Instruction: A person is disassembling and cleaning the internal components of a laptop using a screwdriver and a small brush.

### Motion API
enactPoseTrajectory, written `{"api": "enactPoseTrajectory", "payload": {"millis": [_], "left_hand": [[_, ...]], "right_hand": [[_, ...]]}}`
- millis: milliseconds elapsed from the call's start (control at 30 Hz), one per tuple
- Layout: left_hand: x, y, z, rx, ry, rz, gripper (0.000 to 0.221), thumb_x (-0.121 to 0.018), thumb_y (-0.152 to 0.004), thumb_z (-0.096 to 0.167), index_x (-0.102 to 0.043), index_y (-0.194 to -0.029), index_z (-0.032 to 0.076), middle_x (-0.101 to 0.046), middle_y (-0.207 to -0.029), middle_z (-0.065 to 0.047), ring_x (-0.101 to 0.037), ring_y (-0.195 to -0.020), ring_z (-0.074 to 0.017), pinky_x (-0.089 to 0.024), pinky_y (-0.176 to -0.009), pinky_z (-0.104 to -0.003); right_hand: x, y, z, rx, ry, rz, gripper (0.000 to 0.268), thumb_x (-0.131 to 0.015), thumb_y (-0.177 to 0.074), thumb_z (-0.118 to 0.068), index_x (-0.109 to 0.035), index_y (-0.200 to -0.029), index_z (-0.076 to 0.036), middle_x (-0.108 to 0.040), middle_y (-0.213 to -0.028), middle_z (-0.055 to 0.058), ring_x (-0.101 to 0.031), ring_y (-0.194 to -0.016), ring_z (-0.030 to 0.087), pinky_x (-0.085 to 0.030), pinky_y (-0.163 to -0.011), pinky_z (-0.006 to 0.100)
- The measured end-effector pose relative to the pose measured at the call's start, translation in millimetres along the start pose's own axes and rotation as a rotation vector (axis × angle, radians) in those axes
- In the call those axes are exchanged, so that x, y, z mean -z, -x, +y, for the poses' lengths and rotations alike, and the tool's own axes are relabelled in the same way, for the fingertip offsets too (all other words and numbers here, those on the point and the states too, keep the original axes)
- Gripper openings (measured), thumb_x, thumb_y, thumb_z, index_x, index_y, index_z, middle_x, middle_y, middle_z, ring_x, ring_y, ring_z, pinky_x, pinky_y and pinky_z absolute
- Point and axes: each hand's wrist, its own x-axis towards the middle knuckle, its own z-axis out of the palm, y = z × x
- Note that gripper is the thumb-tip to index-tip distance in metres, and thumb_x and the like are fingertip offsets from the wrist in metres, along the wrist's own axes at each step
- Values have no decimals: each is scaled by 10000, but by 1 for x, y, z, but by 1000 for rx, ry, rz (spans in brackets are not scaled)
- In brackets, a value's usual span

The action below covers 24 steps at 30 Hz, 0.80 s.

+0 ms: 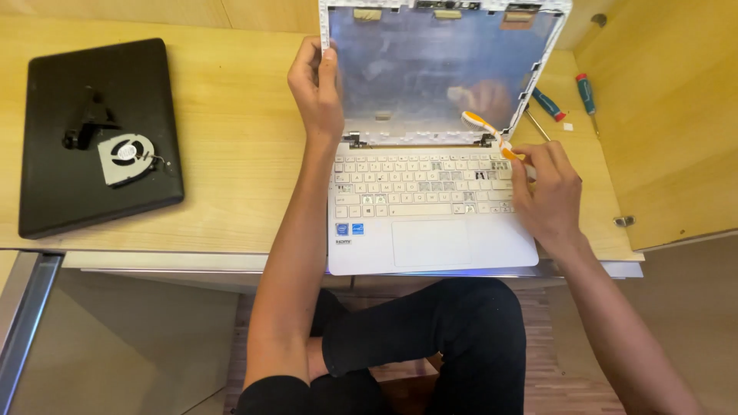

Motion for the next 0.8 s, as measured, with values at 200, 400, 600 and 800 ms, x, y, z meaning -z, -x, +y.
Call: {"api": "enactPoseTrajectory", "payload": {"millis": [200, 400, 600, 800], "left_hand": [[11, 25, 40, 260, -387, 73, 715, -509, -991, 526, -227, -1561, 199, -495, -1292, -102, -549, -1158, -225, -499, -942, -411], [41, 110, 137, 150, -841, -501, 332, -696, -923, 124, -685, -1254, 125, -621, -953, -51, -598, -1015, -261, -416, -986, -451], [55, 147, 136, 189, -943, -500, 421, -721, -891, 139, -651, -1300, 68, -599, -1260, -153, -533, -1289, -334, -366, -1134, -503], [41, 145, 138, 256, -1078, -510, 382, -652, -889, 105, -659, -1268, 53, -579, -1186, -166, -523, -1221, -325, -393, -1119, -516]], "right_hand": [[-18, -32, 13, 114, -151, 94, 53, -665, -1026, 17, -661, -973, 14, -583, -847, 101, -554, -762, 226, -415, -646, 360], [-77, -92, -10, 286, -237, 109, 101, -731, -1014, -223, -685, -994, -135, -587, -841, 21, -688, -787, 254, -548, -705, 328], [-74, -71, -12, 401, -243, 54, 84, -735, -1000, -188, -698, -955, -128, -558, -806, -1, -647, -694, 206, -530, -651, 274], [-73, -67, -2, 403, -261, -52, 91, -745, -996, -191, -726, -979, -103, -613, -804, 31, -645, -672, 202, -526, -620, 285]]}}
